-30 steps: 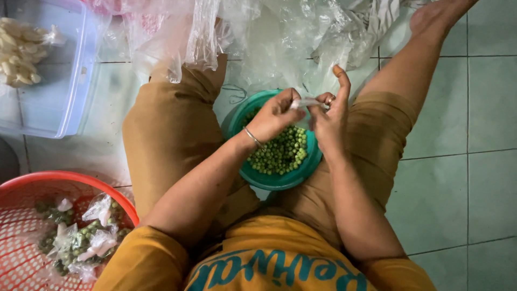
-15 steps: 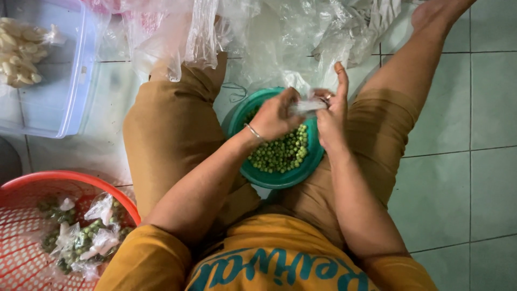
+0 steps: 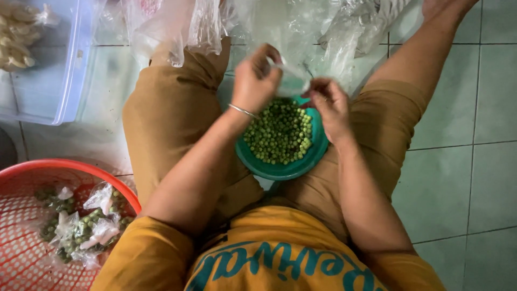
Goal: The person sits on the floor and scoops green peas from a green bowl into small plastic bags. After filling each bag, they tie it shut and place it into a red basket. The process is repeated until the bowl is empty.
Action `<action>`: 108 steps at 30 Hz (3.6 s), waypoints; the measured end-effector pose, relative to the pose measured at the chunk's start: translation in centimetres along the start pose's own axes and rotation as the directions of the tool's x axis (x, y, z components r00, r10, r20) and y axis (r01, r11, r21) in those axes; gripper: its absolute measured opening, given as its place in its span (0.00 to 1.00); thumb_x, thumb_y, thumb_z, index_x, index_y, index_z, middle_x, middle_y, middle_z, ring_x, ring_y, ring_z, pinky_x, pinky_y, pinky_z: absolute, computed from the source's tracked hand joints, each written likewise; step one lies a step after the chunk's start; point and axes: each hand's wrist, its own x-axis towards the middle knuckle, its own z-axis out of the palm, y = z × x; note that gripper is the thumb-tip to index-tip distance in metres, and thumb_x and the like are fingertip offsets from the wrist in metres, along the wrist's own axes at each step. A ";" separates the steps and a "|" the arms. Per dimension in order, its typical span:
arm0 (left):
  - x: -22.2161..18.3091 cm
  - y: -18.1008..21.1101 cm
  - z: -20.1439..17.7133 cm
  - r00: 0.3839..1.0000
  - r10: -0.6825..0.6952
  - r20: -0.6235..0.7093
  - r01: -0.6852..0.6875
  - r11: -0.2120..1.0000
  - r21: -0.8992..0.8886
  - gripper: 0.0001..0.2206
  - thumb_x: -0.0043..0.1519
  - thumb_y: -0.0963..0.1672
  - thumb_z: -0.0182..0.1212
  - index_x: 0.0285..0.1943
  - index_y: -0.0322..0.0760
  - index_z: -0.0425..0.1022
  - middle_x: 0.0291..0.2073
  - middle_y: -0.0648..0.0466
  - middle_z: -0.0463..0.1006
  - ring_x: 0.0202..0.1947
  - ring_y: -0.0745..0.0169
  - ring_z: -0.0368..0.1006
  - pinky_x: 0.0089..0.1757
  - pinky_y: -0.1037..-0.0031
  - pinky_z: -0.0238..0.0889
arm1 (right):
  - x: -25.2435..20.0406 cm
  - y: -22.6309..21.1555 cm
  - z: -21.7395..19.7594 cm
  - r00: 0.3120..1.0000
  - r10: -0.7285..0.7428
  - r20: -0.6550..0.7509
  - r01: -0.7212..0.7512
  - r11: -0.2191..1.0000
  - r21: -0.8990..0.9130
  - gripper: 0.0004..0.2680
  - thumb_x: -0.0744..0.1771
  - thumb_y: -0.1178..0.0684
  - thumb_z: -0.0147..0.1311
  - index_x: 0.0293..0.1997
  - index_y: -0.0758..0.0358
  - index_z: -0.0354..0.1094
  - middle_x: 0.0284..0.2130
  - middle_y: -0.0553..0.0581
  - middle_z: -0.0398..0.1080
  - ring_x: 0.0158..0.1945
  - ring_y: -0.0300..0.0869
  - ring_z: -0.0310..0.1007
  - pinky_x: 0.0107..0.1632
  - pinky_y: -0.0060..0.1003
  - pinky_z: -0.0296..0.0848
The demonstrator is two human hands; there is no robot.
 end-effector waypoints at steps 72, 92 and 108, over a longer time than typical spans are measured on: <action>-0.4 0.6 -1.2 0.737 -0.423 0.528 0.403 0.901 0.161 0.10 0.62 0.47 0.52 0.45 0.40 0.75 0.27 0.48 0.80 0.15 0.59 0.78 0.17 0.76 0.74 | -5.8 -10.9 7.6 0.884 0.341 0.319 0.186 0.369 -0.910 0.07 0.66 0.61 0.59 0.46 0.57 0.73 0.44 0.55 0.69 0.43 0.42 0.71 0.44 0.35 0.74; 0.2 0.3 -1.5 0.766 -0.426 0.481 0.443 0.892 0.086 0.08 0.64 0.47 0.53 0.43 0.41 0.73 0.21 0.48 0.79 0.14 0.58 0.78 0.17 0.74 0.71 | -4.1 -1.7 10.7 0.819 0.573 0.005 -0.125 0.187 -0.974 0.12 0.62 0.47 0.47 0.43 0.64 0.61 0.43 0.73 0.68 0.45 0.68 0.70 0.46 0.60 0.67; -0.2 1.3 -2.2 0.728 -0.455 0.513 0.459 0.879 0.129 0.11 0.64 0.46 0.52 0.49 0.38 0.74 0.23 0.45 0.79 0.15 0.56 0.78 0.20 0.73 0.76 | -6.2 1.9 3.7 0.812 0.459 0.360 0.316 0.173 -0.933 0.03 0.58 0.67 0.51 0.27 0.67 0.65 0.29 0.66 0.71 0.36 0.62 0.72 0.40 0.58 0.68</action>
